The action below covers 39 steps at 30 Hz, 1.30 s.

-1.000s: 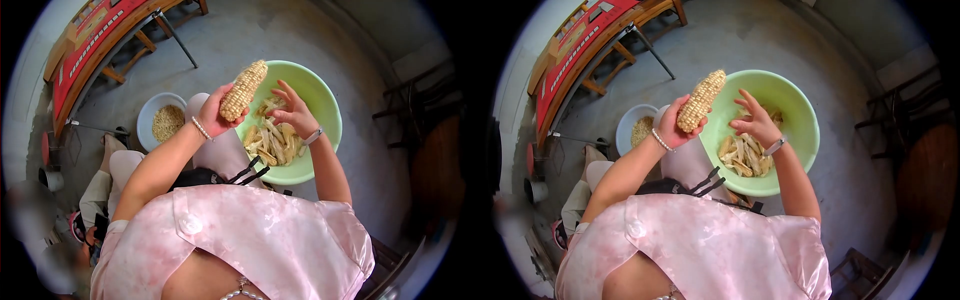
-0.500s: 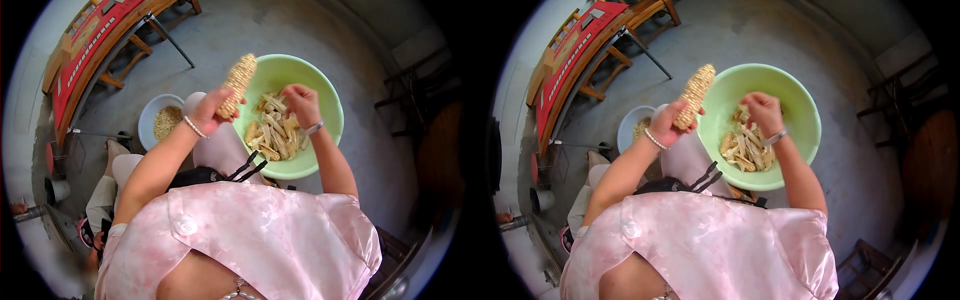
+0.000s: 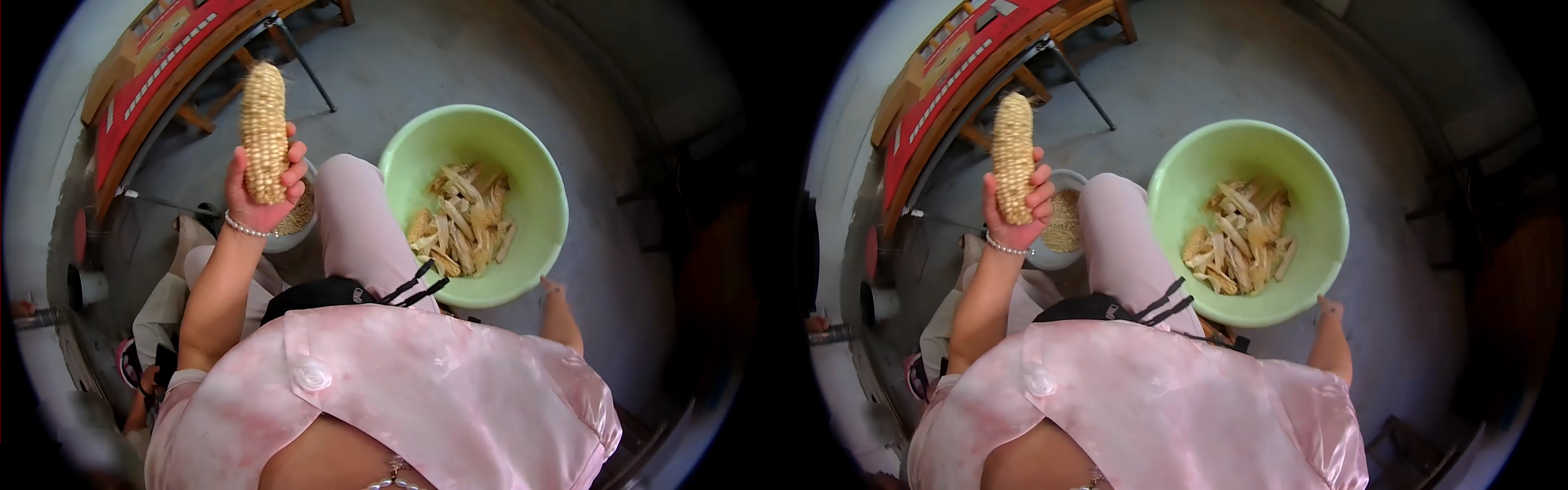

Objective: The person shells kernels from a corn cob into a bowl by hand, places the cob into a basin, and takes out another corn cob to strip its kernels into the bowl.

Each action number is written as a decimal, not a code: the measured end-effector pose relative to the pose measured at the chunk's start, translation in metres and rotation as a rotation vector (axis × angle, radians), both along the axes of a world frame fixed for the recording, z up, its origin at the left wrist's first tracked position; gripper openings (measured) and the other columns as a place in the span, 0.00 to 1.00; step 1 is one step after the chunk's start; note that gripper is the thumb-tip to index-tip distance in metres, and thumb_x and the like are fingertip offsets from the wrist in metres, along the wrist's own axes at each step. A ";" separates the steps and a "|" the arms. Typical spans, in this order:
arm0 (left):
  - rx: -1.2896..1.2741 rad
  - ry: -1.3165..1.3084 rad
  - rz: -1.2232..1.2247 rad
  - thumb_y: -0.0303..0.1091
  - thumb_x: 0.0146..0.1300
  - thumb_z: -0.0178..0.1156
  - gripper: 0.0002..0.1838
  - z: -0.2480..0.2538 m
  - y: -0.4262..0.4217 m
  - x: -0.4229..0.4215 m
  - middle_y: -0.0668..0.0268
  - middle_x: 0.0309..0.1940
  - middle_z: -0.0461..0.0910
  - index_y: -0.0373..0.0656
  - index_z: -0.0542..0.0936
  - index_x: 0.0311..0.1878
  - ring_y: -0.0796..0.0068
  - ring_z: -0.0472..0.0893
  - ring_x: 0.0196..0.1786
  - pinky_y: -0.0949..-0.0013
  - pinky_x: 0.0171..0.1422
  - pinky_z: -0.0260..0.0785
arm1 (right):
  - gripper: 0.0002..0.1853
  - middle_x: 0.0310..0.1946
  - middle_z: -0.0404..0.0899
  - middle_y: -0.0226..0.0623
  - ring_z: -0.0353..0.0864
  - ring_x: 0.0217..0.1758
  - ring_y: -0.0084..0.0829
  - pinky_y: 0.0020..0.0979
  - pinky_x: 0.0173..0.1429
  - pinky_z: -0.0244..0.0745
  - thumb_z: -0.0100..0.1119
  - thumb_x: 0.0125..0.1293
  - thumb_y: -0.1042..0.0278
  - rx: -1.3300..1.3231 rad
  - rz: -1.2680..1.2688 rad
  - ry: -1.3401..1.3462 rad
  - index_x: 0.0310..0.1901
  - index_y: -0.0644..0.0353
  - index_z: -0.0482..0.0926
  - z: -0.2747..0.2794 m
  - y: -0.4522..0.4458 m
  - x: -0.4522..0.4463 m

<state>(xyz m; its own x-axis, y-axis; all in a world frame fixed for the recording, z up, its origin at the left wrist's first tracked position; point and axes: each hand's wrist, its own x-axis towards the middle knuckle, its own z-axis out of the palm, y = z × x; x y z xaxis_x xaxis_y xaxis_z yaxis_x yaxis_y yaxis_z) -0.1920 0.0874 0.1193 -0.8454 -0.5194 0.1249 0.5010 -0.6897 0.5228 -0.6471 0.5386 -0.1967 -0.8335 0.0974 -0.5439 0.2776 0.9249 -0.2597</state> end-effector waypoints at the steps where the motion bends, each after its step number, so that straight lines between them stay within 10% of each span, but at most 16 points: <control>1: -0.007 0.110 -0.041 0.55 0.54 0.64 0.38 0.014 0.005 -0.001 0.58 0.42 0.71 0.41 0.62 0.59 0.72 0.74 0.34 0.70 0.35 0.72 | 0.29 0.42 0.78 0.49 0.78 0.43 0.46 0.51 0.47 0.73 0.68 0.50 0.50 -0.068 -0.214 -0.093 0.47 0.66 0.76 0.009 -0.006 0.025; 4: -0.064 0.339 -0.144 0.44 0.51 0.69 0.35 0.055 0.021 0.000 0.58 0.43 0.72 0.42 0.61 0.56 0.69 0.78 0.28 0.69 0.30 0.72 | 0.23 0.34 0.77 0.44 0.78 0.32 0.44 0.56 0.33 0.75 0.64 0.56 0.52 -0.361 -0.392 -0.503 0.47 0.59 0.74 -0.044 0.011 0.049; 10: -0.461 0.607 -0.496 0.28 0.58 0.61 0.16 0.130 0.035 0.000 0.61 0.43 0.78 0.43 0.68 0.48 0.58 0.79 0.26 0.65 0.28 0.72 | 0.20 0.47 0.77 0.43 0.79 0.40 0.45 0.45 0.28 0.76 0.55 0.63 0.56 -0.410 -0.544 -0.383 0.54 0.53 0.70 -0.039 -0.032 0.090; 18: -0.304 0.689 -0.377 0.24 0.59 0.57 0.09 0.166 0.064 0.006 0.48 0.44 0.76 0.36 0.70 0.42 0.64 0.69 0.21 0.67 0.25 0.65 | 0.19 0.46 0.77 0.40 0.81 0.37 0.45 0.40 0.23 0.79 0.49 0.64 0.54 -0.364 -0.479 -0.394 0.54 0.53 0.69 -0.039 -0.080 0.078; 24: -0.537 0.524 -0.273 0.29 0.55 0.66 0.18 0.134 0.052 0.043 0.58 0.43 0.78 0.43 0.69 0.45 0.61 0.78 0.28 0.66 0.30 0.71 | 0.18 0.47 0.76 0.48 0.79 0.44 0.46 0.47 0.39 0.81 0.47 0.68 0.60 -0.931 -0.436 -0.644 0.56 0.58 0.69 -0.087 -0.262 0.050; 27: -0.426 0.418 -0.043 0.46 0.48 0.72 0.31 0.102 0.046 0.063 0.53 0.33 0.78 0.45 0.65 0.49 0.62 0.82 0.26 0.66 0.25 0.73 | 0.29 0.44 0.78 0.52 0.80 0.41 0.52 0.46 0.35 0.80 0.47 0.65 0.42 -0.486 -0.032 -0.882 0.51 0.65 0.69 -0.032 -0.340 0.077; 31: -0.475 -0.155 0.499 0.68 0.56 0.52 0.45 0.061 0.058 0.101 0.58 0.31 0.73 0.36 0.61 0.63 0.73 0.76 0.25 0.74 0.26 0.69 | 0.17 0.34 0.79 0.47 0.81 0.26 0.45 0.43 0.23 0.77 0.51 0.65 0.56 -0.433 0.515 -0.763 0.44 0.62 0.70 0.049 -0.441 0.105; 35: -0.283 -0.326 0.617 0.57 0.68 0.42 0.31 0.028 0.051 0.125 0.57 0.36 0.77 0.37 0.65 0.58 0.71 0.79 0.30 0.70 0.33 0.72 | 0.16 0.30 0.80 0.38 0.80 0.21 0.28 0.27 0.18 0.74 0.53 0.66 0.61 -0.766 0.976 -0.493 0.49 0.63 0.74 0.215 -0.502 0.163; 39: -0.281 -0.448 0.771 0.53 0.70 0.40 0.26 0.019 0.038 0.135 0.57 0.41 0.78 0.41 0.67 0.58 0.68 0.81 0.36 0.66 0.40 0.74 | 0.19 0.37 0.81 0.35 0.80 0.37 0.24 0.24 0.38 0.76 0.55 0.66 0.61 -0.940 1.509 -0.446 0.54 0.64 0.74 0.351 -0.511 0.274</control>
<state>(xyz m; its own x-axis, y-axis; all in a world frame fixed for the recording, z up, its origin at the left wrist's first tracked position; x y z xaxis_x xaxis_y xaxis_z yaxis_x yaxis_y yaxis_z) -0.0575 0.1258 0.1383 -0.2793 -0.9571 0.0770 0.4787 -0.0693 0.8752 -0.3731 0.0274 0.1546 0.2951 -0.9438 -0.1485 -0.3711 0.0300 -0.9281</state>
